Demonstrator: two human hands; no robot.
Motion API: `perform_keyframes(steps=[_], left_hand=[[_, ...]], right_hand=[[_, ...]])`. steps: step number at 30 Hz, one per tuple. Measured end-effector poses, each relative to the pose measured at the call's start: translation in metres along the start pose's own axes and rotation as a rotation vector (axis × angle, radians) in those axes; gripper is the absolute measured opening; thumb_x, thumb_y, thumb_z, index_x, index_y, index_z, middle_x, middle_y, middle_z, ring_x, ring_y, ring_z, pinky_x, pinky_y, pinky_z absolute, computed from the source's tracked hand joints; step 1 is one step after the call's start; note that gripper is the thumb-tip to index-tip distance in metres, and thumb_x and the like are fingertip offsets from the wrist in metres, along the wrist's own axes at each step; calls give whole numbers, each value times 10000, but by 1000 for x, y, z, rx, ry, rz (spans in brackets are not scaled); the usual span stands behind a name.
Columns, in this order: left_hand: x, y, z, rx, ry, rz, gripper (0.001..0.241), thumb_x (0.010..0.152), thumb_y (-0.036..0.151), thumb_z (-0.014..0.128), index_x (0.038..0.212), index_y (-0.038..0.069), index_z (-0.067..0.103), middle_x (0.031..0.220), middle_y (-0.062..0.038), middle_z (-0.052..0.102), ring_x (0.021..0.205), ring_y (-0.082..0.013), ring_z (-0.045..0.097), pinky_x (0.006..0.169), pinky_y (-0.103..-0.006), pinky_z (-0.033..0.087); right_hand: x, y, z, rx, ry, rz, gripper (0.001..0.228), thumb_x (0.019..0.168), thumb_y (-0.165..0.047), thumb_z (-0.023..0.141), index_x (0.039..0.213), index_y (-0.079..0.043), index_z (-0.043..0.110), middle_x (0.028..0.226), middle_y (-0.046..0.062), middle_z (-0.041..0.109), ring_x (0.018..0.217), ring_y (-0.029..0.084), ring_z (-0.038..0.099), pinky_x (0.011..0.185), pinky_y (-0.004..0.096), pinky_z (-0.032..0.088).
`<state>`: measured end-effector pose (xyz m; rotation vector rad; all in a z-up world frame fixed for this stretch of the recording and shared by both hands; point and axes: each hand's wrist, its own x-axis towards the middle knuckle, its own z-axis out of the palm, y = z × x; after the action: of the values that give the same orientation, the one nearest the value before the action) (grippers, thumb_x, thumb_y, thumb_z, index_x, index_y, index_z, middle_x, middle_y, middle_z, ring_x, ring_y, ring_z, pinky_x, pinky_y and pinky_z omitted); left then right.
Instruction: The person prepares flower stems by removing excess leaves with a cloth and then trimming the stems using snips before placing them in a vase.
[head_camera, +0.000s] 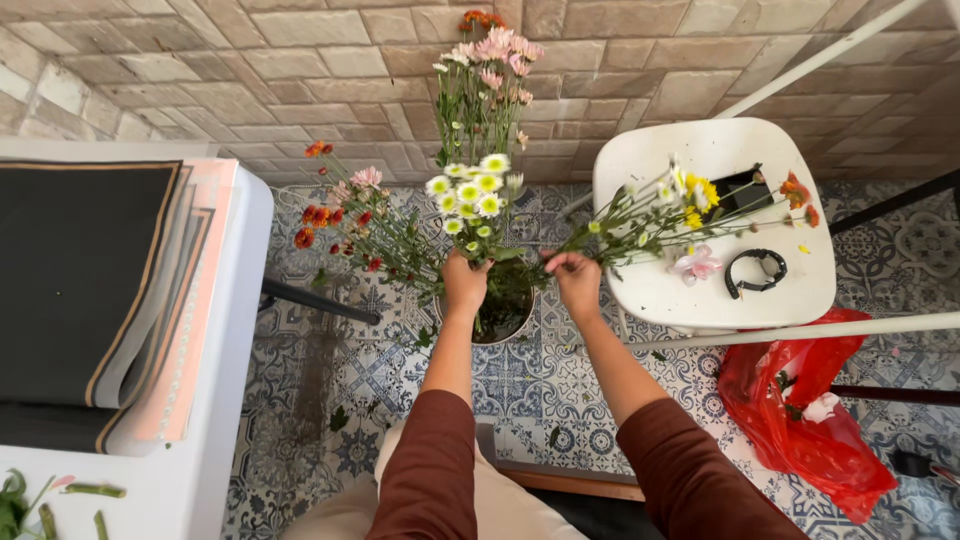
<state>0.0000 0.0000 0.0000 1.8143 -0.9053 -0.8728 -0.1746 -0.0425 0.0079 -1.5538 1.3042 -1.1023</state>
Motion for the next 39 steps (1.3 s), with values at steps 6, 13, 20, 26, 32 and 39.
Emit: perform_keyframes(steps=[6, 13, 20, 26, 32, 39], left_hand=[[-19, 26, -9, 48, 5, -23, 336, 822, 62, 622, 1102, -90, 515, 1026, -282, 574, 984, -407, 566, 761, -524, 533], [-10, -4, 3, 16, 15, 25, 282, 821, -8, 599, 1080, -102, 539, 1014, -275, 569, 965, -433, 558, 729, -514, 536], [-16, -10, -3, 59, -17, -93, 362, 858, 49, 567, 1154, -133, 469, 1068, -314, 535, 957, -404, 571, 735, -505, 552], [-28, 37, -19, -35, -6, -64, 412, 874, 12, 534, 1237, -110, 381, 1159, -319, 481, 1082, -436, 496, 833, -559, 514], [-21, 32, -19, -2, -29, -49, 572, 871, 91, 580, 1299, -126, 270, 1244, -338, 394, 1160, -435, 427, 890, -533, 491], [-51, 109, -38, -37, -88, 98, 710, 843, 73, 599, 1332, -143, 133, 1323, -377, 249, 1241, -489, 274, 1002, -617, 329]], right_hand=[[20, -28, 5, -15, -29, -87, 191, 737, 63, 631, 609, -78, 642, 702, 101, 669, 687, 197, 645, 673, 299, 493], [30, -27, 8, -12, -154, -169, 224, 803, 126, 501, 691, -63, 544, 629, 107, 602, 526, 161, 521, 520, 298, 413], [46, -92, -12, 44, -188, -332, 264, 817, 179, 425, 736, -71, 406, 830, 140, 643, 804, 257, 598, 618, 312, 436], [37, -140, -31, 70, -193, -418, 270, 819, 179, 424, 739, -78, 397, 788, 127, 635, 722, 242, 574, 574, 279, 425], [3, -160, -56, -40, -83, -465, 276, 813, 163, 445, 721, -97, 431, 756, 78, 652, 592, 203, 524, 496, 255, 349], [-19, -155, -60, 116, -6, -517, 255, 818, 164, 466, 709, -64, 435, 757, 136, 650, 761, 267, 617, 673, 311, 480]])
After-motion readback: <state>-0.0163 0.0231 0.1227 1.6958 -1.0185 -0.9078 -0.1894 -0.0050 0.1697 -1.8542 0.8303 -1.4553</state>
